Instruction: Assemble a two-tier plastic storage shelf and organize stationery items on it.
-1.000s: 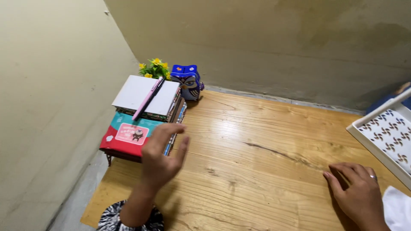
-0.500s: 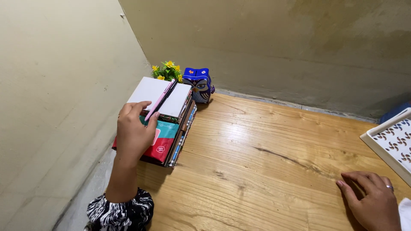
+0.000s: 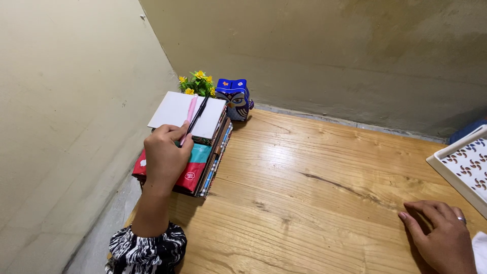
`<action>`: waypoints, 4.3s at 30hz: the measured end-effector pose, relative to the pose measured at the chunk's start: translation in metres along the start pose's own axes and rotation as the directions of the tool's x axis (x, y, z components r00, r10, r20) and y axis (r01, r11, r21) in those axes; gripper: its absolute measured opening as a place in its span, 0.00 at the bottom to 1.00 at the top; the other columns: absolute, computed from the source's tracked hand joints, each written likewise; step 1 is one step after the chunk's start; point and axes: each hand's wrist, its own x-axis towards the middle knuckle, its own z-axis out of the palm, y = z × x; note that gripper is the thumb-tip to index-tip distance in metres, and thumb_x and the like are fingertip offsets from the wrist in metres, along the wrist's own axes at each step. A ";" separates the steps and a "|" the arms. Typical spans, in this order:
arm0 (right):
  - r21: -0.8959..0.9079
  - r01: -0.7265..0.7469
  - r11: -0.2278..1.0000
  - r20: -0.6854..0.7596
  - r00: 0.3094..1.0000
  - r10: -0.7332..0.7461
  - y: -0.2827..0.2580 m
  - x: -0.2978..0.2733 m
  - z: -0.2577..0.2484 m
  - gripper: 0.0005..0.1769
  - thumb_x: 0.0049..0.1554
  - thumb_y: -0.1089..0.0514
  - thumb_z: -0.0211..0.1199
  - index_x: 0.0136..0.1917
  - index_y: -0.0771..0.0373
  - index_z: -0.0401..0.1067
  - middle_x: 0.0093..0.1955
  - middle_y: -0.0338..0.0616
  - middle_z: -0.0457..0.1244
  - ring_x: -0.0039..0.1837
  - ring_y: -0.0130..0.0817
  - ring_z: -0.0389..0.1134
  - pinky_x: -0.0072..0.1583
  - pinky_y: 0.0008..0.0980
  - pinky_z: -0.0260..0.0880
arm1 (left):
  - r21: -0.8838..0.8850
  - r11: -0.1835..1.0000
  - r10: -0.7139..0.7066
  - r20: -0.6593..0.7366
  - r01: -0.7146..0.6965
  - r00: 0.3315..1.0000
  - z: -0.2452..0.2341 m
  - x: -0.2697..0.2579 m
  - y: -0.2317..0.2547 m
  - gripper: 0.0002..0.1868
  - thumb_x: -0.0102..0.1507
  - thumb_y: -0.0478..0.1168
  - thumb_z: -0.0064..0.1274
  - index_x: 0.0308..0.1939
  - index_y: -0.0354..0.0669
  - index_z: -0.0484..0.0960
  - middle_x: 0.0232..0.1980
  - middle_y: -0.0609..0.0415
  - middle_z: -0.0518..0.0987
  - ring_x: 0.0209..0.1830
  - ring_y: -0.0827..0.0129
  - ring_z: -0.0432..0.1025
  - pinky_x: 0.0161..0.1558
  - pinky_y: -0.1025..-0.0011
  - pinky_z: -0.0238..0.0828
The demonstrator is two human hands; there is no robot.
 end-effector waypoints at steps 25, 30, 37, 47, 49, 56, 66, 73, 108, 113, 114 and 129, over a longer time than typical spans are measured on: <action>0.023 0.006 1.000 -0.006 1.000 -0.005 -0.002 0.001 -0.002 0.19 0.54 0.44 0.69 0.56 0.50 0.81 0.54 0.36 0.69 0.60 0.34 0.69 0.68 0.35 0.67 | 0.182 0.943 0.217 0.304 -0.280 0.928 0.106 -0.096 0.036 0.15 0.61 0.32 0.55 0.50 0.28 0.84 0.41 0.43 0.81 0.46 0.55 0.73 0.46 0.63 0.73; 0.074 -0.031 0.997 -0.008 0.999 0.032 -0.009 0.001 -0.009 0.17 0.54 0.44 0.69 0.55 0.50 0.81 0.53 0.37 0.69 0.60 0.34 0.69 0.67 0.35 0.67 | 0.423 0.865 0.117 0.352 -0.270 0.929 0.103 -0.093 0.037 0.13 0.59 0.30 0.55 0.47 0.29 0.83 0.41 0.44 0.82 0.41 0.58 0.77 0.45 0.67 0.75; 0.035 -0.020 0.999 0.002 1.000 0.020 0.000 0.002 -0.001 0.17 0.55 0.44 0.69 0.55 0.50 0.82 0.53 0.37 0.69 0.60 0.35 0.68 0.67 0.34 0.66 | 0.554 0.804 0.040 0.315 -0.217 0.948 0.103 -0.093 0.043 0.06 0.61 0.32 0.55 0.41 0.34 0.84 0.39 0.49 0.80 0.32 0.63 0.78 0.34 0.68 0.77; -0.162 0.029 0.986 0.069 0.997 -0.018 0.006 0.006 0.011 0.16 0.53 0.44 0.70 0.53 0.49 0.81 0.53 0.32 0.70 0.60 0.26 0.70 0.69 0.29 0.66 | 0.523 0.830 0.015 0.327 -0.194 0.945 0.090 -0.094 0.052 0.20 0.62 0.46 0.58 0.49 0.32 0.83 0.43 0.48 0.80 0.23 0.68 0.77 0.24 0.72 0.77; -0.170 0.028 0.985 0.058 0.998 -0.018 0.007 0.006 0.013 0.16 0.53 0.45 0.70 0.53 0.48 0.81 0.54 0.32 0.70 0.60 0.25 0.70 0.69 0.29 0.66 | 0.450 0.871 0.078 0.271 -0.198 0.960 0.073 -0.089 0.063 0.22 0.61 0.49 0.59 0.49 0.33 0.84 0.41 0.49 0.81 0.23 0.67 0.77 0.23 0.72 0.76; -0.161 0.011 0.987 0.046 0.999 -0.003 0.011 0.005 0.015 0.17 0.52 0.44 0.70 0.54 0.47 0.82 0.54 0.33 0.70 0.60 0.26 0.70 0.70 0.30 0.66 | 0.186 0.981 0.087 -0.135 -0.061 0.987 -0.003 -0.052 0.041 0.19 0.64 0.46 0.61 0.56 0.42 0.85 0.48 0.48 0.79 0.46 0.57 0.73 0.45 0.60 0.72; -0.206 0.029 0.978 0.045 0.999 -0.020 0.013 0.000 0.021 0.20 0.51 0.41 0.69 0.56 0.46 0.81 0.56 0.32 0.69 0.65 0.27 0.69 0.76 0.33 0.63 | 0.412 0.858 -0.334 -0.006 0.307 0.942 -0.034 -0.043 -0.061 0.41 0.59 0.67 0.64 0.61 0.36 0.81 0.60 0.39 0.74 0.62 0.43 0.65 0.61 0.48 0.63; -0.234 0.023 0.972 0.079 0.997 -0.004 0.013 -0.002 0.020 0.22 0.53 0.39 0.67 0.58 0.47 0.80 0.57 0.32 0.69 0.65 0.27 0.69 0.74 0.32 0.62 | 0.348 0.870 -0.370 -0.007 0.349 0.929 -0.034 -0.041 -0.051 0.43 0.50 0.68 0.70 0.53 0.35 0.82 0.58 0.40 0.75 0.62 0.44 0.65 0.63 0.51 0.64; 0.796 0.099 0.597 0.149 0.924 -0.352 -0.141 -0.004 -0.125 0.31 0.56 0.57 0.70 0.71 0.58 0.69 0.55 0.47 0.71 0.49 0.37 0.74 0.51 0.34 0.76 | -0.660 0.615 0.244 0.680 0.432 0.691 0.092 -0.096 0.180 0.24 0.55 0.37 0.70 0.50 0.39 0.76 0.36 0.53 0.83 0.37 0.74 0.77 0.39 0.74 0.76; 0.787 0.110 0.607 0.140 0.926 -0.350 -0.120 -0.008 -0.137 0.26 0.55 0.62 0.69 0.67 0.60 0.73 0.51 0.46 0.71 0.49 0.36 0.73 0.49 0.33 0.74 | -0.708 0.464 0.281 0.687 0.532 0.670 0.130 -0.127 0.171 0.25 0.56 0.35 0.68 0.53 0.37 0.75 0.43 0.50 0.82 0.43 0.72 0.78 0.46 0.73 0.76; 0.778 0.177 0.603 0.088 0.920 -0.383 -0.115 -0.009 -0.140 0.24 0.55 0.64 0.69 0.65 0.61 0.75 0.50 0.47 0.71 0.49 0.36 0.73 0.49 0.33 0.74 | -0.733 0.401 0.291 0.671 0.550 0.682 0.136 -0.130 0.169 0.25 0.56 0.34 0.67 0.55 0.36 0.74 0.46 0.49 0.82 0.47 0.71 0.78 0.49 0.73 0.76; 0.367 0.016 0.930 -0.664 0.705 0.249 0.048 0.015 -0.319 0.12 0.65 0.71 0.67 0.61 0.67 0.77 0.54 0.46 0.70 0.53 0.23 0.71 0.54 0.22 0.72 | -0.555 0.568 0.003 0.739 0.607 0.673 0.183 -0.156 0.145 0.25 0.59 0.33 0.60 0.60 0.36 0.74 0.45 0.48 0.82 0.42 0.71 0.77 0.40 0.75 0.70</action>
